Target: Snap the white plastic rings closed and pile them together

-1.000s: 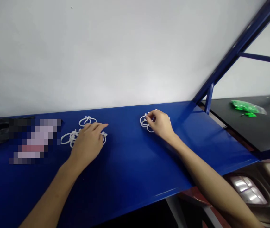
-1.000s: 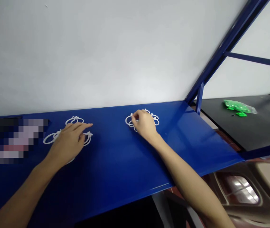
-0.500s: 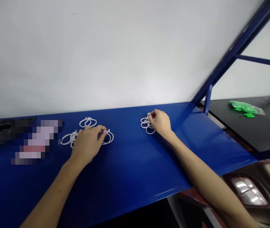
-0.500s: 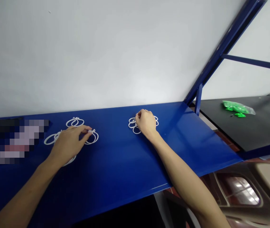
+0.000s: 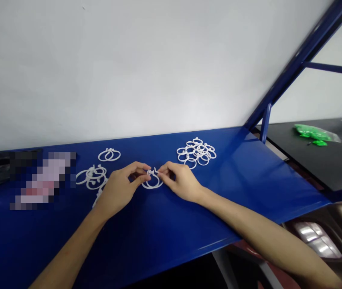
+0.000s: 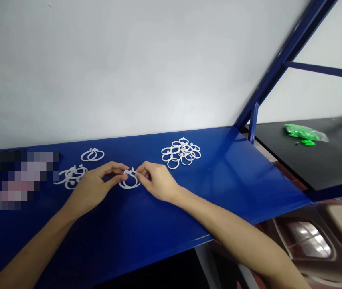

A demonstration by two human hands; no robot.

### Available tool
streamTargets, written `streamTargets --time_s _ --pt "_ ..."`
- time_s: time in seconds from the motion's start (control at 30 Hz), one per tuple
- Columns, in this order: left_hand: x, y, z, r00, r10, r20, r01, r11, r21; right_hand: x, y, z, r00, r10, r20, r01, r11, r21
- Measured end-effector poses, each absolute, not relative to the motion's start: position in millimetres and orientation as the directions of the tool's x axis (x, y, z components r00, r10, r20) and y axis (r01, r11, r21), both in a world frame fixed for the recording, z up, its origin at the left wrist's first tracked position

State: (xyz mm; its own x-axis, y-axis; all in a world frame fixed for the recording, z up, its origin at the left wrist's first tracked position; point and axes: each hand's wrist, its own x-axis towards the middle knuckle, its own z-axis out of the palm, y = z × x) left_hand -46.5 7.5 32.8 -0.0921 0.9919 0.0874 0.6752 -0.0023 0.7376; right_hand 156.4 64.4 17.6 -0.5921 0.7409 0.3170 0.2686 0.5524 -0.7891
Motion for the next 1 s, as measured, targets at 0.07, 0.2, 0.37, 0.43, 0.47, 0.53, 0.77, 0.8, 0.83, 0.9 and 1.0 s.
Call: streamTargets --time_s 0.07,0.2,0.37,0.43,0.47,0.53,0.77,0.8,0.83,0.9,1.0 --pt "-49.6 9.2 30.2 -0.096 0.993 0.073 0.72 0.019 0.694 157.1 66.2 15.1 -0.577 0.754 0.314 0.288 0.548 -0.785" --pt "-55.7 12.7 21.2 -0.043 0.984 0.173 0.848 -0.056 0.527 159.3 68.3 13.7 -0.621 0.715 0.322 0.297 0.595 -0.747" --pt "-59.5 14.7 10.6 0.049 0.954 0.297 0.918 -0.16 0.363 159.0 67.6 14.4 -0.609 0.733 0.303 0.291 0.562 -0.774" --pt "-57.0 13.3 12.6 0.031 0.929 0.369 0.933 -0.159 0.324 158.8 67.9 14.7 -0.584 0.745 0.322 0.283 0.559 -0.779" --pt "-54.3 11.9 15.1 0.015 0.917 0.399 0.927 -0.162 0.338 158.7 68.0 14.9 -0.573 0.748 0.336 0.275 0.561 -0.781" --pt "-46.3 8.0 21.6 -0.032 0.917 0.397 0.883 -0.16 0.442 158.4 67.4 14.9 -0.551 0.75 0.367 0.252 0.569 -0.783" --pt "-21.2 -1.6 23.8 -0.205 0.924 0.323 0.665 -0.11 0.738 158.3 59.5 12.4 -0.582 0.663 0.471 0.19 0.674 -0.714" --pt "-19.8 -2.1 21.6 -0.217 0.914 0.343 0.659 -0.122 0.742 159.0 58.7 12.0 -0.594 0.643 0.483 0.183 0.693 -0.698" --pt "-18.8 -2.7 19.5 -0.221 0.903 0.368 0.663 -0.138 0.736 160.0 58.0 11.7 -0.611 0.619 0.494 0.176 0.714 -0.677" --pt "-17.3 -3.9 16.2 -0.199 0.885 0.421 0.687 -0.181 0.704 162.3 56.5 11.0 -0.651 0.559 0.514 0.172 0.768 -0.617" --pt "-16.1 -5.0 14.5 -0.137 0.865 0.483 0.716 -0.25 0.651 165.2 53.7 11.1 -0.699 0.481 0.529 0.201 0.842 -0.5"
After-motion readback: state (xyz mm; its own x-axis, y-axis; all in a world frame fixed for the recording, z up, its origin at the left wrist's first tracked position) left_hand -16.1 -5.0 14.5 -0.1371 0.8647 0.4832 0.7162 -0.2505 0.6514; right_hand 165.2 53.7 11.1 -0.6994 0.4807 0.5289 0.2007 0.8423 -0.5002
